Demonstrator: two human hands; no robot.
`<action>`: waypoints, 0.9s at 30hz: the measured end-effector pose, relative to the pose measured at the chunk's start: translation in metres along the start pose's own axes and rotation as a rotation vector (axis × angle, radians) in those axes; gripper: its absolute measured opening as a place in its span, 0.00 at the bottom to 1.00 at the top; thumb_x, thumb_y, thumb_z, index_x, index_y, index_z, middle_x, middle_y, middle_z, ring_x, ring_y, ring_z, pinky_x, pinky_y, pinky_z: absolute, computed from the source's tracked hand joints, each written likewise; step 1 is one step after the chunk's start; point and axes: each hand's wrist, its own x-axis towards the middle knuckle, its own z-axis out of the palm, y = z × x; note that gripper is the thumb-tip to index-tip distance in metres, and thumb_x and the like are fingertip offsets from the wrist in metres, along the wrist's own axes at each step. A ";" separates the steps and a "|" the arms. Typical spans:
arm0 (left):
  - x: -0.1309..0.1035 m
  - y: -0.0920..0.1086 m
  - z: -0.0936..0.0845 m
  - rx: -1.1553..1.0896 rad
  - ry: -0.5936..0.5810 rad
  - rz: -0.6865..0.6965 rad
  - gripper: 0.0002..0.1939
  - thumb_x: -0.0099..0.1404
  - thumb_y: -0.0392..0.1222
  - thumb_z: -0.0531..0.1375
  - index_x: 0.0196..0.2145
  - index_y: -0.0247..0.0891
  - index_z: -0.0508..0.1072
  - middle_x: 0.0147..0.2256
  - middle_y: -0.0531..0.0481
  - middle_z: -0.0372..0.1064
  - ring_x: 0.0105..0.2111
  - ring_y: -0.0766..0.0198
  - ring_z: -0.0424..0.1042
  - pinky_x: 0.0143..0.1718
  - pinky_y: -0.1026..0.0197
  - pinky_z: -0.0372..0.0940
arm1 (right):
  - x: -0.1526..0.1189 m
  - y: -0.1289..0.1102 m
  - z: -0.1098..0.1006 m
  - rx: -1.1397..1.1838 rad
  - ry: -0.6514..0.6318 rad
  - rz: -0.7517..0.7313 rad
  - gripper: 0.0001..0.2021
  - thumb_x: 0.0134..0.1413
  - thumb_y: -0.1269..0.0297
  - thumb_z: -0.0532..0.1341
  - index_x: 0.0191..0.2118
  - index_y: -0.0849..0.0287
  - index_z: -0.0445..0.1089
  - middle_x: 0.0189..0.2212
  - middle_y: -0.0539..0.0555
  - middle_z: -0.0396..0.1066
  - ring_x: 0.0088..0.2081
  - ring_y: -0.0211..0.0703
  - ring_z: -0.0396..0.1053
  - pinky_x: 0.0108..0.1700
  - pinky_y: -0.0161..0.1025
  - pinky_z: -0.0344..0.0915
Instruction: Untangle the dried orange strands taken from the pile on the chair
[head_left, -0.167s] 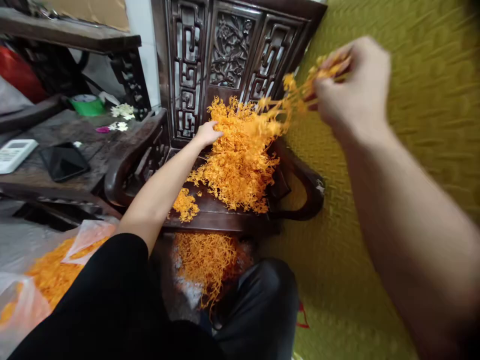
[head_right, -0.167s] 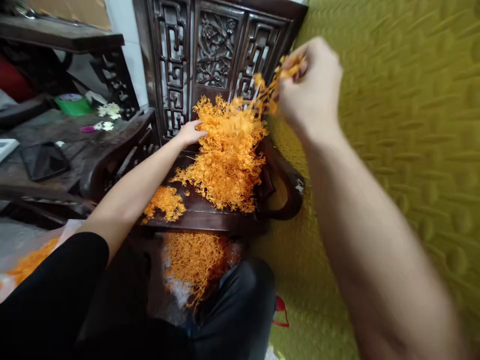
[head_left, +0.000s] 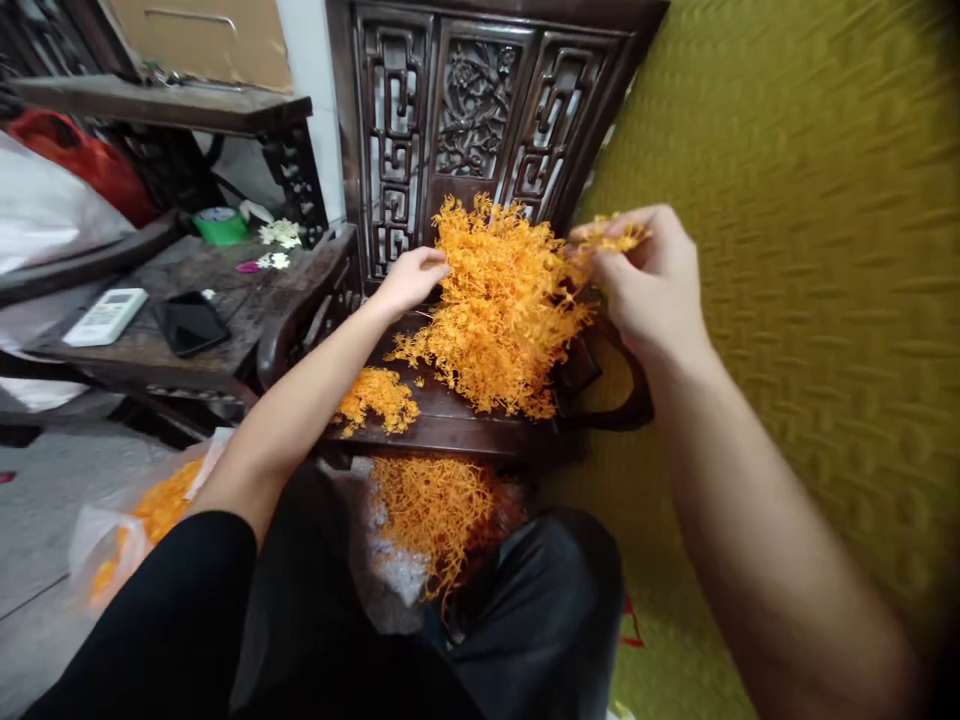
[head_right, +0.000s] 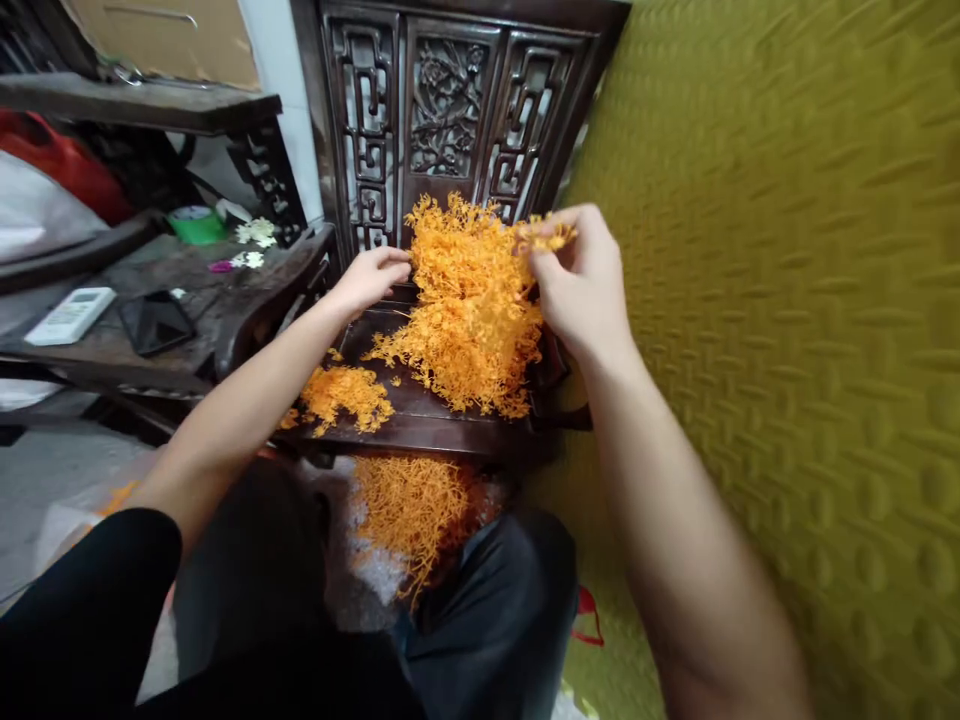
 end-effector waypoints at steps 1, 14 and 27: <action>-0.025 0.006 -0.003 -0.056 -0.049 0.023 0.21 0.70 0.45 0.59 0.57 0.34 0.72 0.56 0.38 0.74 0.54 0.56 0.74 0.56 0.53 0.67 | -0.018 0.000 0.006 0.109 0.036 0.048 0.11 0.56 0.71 0.64 0.39 0.54 0.60 0.37 0.50 0.74 0.38 0.36 0.73 0.41 0.37 0.68; -0.237 -0.014 0.050 -0.530 -0.347 -0.212 0.26 0.63 0.48 0.67 0.55 0.34 0.70 0.33 0.49 0.75 0.32 0.65 0.74 0.37 0.60 0.70 | -0.181 -0.002 0.094 0.681 0.067 0.712 0.20 0.57 0.47 0.65 0.50 0.49 0.65 0.41 0.53 0.78 0.46 0.50 0.78 0.45 0.49 0.75; -0.238 -0.030 0.024 -0.206 -0.606 -0.173 0.23 0.62 0.46 0.68 0.52 0.34 0.75 0.45 0.40 0.78 0.48 0.53 0.78 0.52 0.50 0.71 | -0.218 0.018 0.095 0.548 -0.055 0.794 0.18 0.47 0.49 0.74 0.37 0.57 0.77 0.27 0.51 0.74 0.24 0.39 0.70 0.28 0.38 0.69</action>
